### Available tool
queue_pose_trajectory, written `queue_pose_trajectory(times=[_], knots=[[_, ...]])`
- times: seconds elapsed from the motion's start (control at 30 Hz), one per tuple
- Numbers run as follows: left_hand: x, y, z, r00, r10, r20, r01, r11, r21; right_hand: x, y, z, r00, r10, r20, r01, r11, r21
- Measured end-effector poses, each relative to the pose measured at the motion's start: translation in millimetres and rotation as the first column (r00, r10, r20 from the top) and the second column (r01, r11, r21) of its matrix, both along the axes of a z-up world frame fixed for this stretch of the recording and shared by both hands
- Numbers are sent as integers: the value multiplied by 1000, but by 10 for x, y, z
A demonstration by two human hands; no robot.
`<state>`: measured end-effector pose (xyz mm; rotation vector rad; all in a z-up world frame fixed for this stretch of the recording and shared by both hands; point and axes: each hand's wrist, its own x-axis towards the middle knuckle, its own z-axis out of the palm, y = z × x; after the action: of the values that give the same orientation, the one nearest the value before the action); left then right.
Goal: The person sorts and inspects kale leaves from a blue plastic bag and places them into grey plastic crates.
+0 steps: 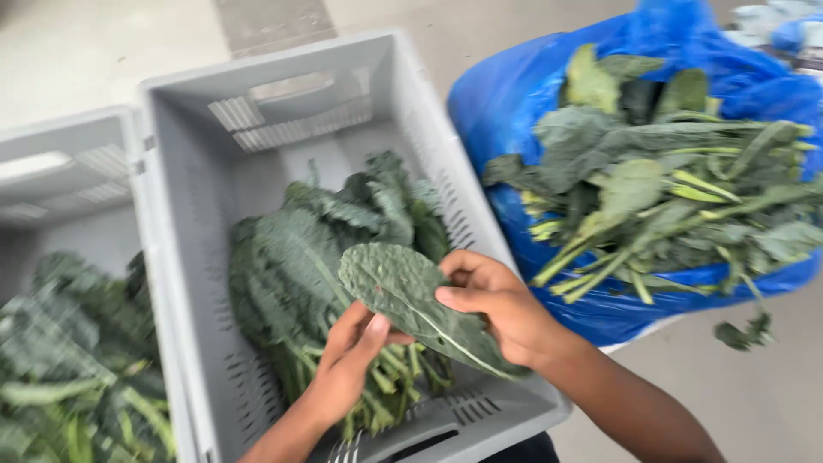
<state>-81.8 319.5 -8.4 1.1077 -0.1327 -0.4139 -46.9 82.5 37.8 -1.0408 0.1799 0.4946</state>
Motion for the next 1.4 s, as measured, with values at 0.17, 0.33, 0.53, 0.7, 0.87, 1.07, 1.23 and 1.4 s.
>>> queue_pose_trajectory(times=[0.17, 0.33, 0.53, 0.7, 0.87, 1.07, 1.23, 1.4], knots=[[118, 96, -169, 980, 191, -50, -186, 978, 96, 243, 327, -518, 982, 188, -7, -188, 982, -35], [240, 135, -274, 972, 209, -103, -199, 975, 99, 257, 191, -617, 991, 103, 87, -82, 973, -216], [192, 18, 209, 980, 162, -118, -148, 981, 122, 128, 134, -515, 950, 23, 313, 75, 951, -300], [38, 9, -311, 988, 81, 129, -121, 934, 337, 110, 198, -298, 940, 229, 254, -164, 953, -254], [45, -40, -186, 969, 213, 124, -234, 952, 199, 84, 188, -358, 927, 236, 292, -179, 961, -209], [108, -59, -34, 933, 335, 129, -353, 922, 159, 71, 259, -260, 880, 383, 282, -290, 902, -320], [54, -40, -73, 900, 405, 159, -430, 885, 180, 47, 132, -663, 900, 329, 287, -250, 928, -278], [93, -2, 88, 858, 509, 73, -503, 799, 330, 49, 201, -548, 929, 187, 320, -74, 940, -334]])
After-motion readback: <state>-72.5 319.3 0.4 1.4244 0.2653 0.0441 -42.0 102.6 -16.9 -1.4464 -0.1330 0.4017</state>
